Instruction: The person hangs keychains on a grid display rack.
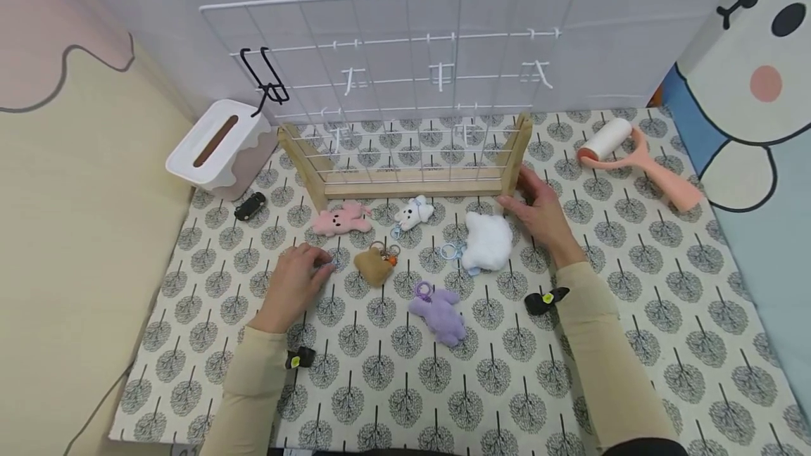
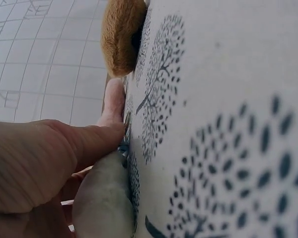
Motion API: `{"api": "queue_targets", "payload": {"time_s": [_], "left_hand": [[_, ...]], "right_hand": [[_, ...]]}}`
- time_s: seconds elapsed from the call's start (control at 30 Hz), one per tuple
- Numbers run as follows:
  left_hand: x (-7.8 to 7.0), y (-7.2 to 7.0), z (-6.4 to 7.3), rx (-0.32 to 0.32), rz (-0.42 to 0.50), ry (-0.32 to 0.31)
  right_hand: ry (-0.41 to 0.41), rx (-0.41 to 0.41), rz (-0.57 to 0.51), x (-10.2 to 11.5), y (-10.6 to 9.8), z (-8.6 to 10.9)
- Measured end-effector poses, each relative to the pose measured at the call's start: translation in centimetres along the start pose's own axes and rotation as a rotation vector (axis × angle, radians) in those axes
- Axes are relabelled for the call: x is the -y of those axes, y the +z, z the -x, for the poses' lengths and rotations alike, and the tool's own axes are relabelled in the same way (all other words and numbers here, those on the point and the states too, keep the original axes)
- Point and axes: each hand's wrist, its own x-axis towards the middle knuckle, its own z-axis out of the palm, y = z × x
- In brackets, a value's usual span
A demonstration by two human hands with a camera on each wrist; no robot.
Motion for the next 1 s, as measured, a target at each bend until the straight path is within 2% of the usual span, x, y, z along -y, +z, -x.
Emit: {"api": "queue_targets", "payload": {"time_s": [0.2, 0.3, 0.4, 0.57, 0.73, 0.83, 1.0], "left_hand": [[0.0, 0.0, -0.1, -0.01, -0.01, 0.013], [0.0, -0.1, -0.2, -0.005, 0.039, -0.006], [0.1, -0.3, -0.6, 0.006, 0.159, -0.048], [0.1, -0.8, -1.0, 0.004, 0.435, -0.123], [-0.4, -1.6, -1.7, -0.061, 0.622, -0.112], [-0.8, -2.4, -2.0, -0.115, 0.675, -0.077], [-2.0, -4.8, -2.6, -0.268, 0.719, -0.021]], "right_hand": [[0.0, -0.001, -0.007, 0.0, 0.0, 0.1], [0.003, -0.001, -0.005, -0.1, 0.0, 0.0], [0.004, -0.004, -0.01, -0.1, -0.1, 0.0], [0.004, -0.001, -0.011, -0.1, -0.1, 0.0], [0.016, -0.006, 0.026, 0.0, 0.1, 0.1], [0.015, -0.01, 0.038, 0.2, 0.2, 0.1], [0.006, -0.006, 0.018, 0.2, 0.1, 0.1]]}}
